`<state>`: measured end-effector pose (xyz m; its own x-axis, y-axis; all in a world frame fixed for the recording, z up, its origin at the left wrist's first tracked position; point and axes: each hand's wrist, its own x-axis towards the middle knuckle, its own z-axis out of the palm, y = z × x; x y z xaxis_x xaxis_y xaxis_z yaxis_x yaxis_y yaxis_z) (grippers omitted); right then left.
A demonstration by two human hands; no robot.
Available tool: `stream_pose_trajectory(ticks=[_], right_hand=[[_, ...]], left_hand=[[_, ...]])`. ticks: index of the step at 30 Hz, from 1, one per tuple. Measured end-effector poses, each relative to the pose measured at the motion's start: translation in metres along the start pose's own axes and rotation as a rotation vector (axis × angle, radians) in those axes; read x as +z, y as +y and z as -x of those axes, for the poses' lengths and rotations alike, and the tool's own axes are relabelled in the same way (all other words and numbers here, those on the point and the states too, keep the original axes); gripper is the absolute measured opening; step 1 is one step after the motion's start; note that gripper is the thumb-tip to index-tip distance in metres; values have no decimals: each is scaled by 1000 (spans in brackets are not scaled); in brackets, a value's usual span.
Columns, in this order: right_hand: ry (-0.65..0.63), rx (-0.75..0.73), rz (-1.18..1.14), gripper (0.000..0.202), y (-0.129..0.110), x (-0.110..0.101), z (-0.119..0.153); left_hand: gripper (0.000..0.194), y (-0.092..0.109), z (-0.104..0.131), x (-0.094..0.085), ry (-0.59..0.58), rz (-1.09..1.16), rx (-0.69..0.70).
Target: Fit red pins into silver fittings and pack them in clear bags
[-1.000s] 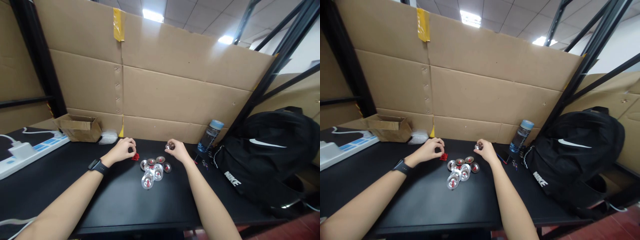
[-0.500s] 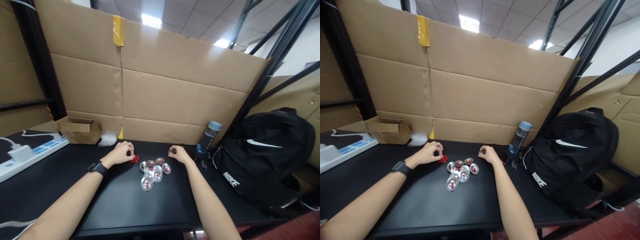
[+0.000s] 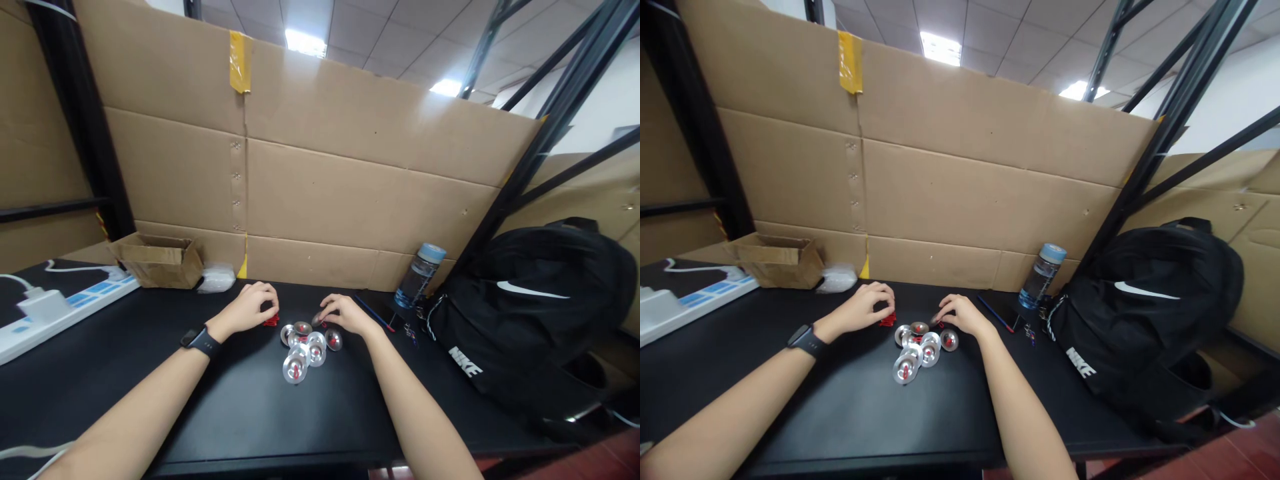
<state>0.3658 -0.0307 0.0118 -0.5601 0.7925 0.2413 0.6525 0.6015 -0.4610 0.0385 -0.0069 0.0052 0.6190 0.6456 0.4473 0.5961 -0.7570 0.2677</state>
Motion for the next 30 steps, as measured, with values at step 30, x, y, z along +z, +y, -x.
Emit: stream_pose_trajectory(ticks=[30], right_hand=[[101, -21, -279, 15, -30, -14, -1]], left_hand=[[16, 11, -5, -7, 65, 53, 30]])
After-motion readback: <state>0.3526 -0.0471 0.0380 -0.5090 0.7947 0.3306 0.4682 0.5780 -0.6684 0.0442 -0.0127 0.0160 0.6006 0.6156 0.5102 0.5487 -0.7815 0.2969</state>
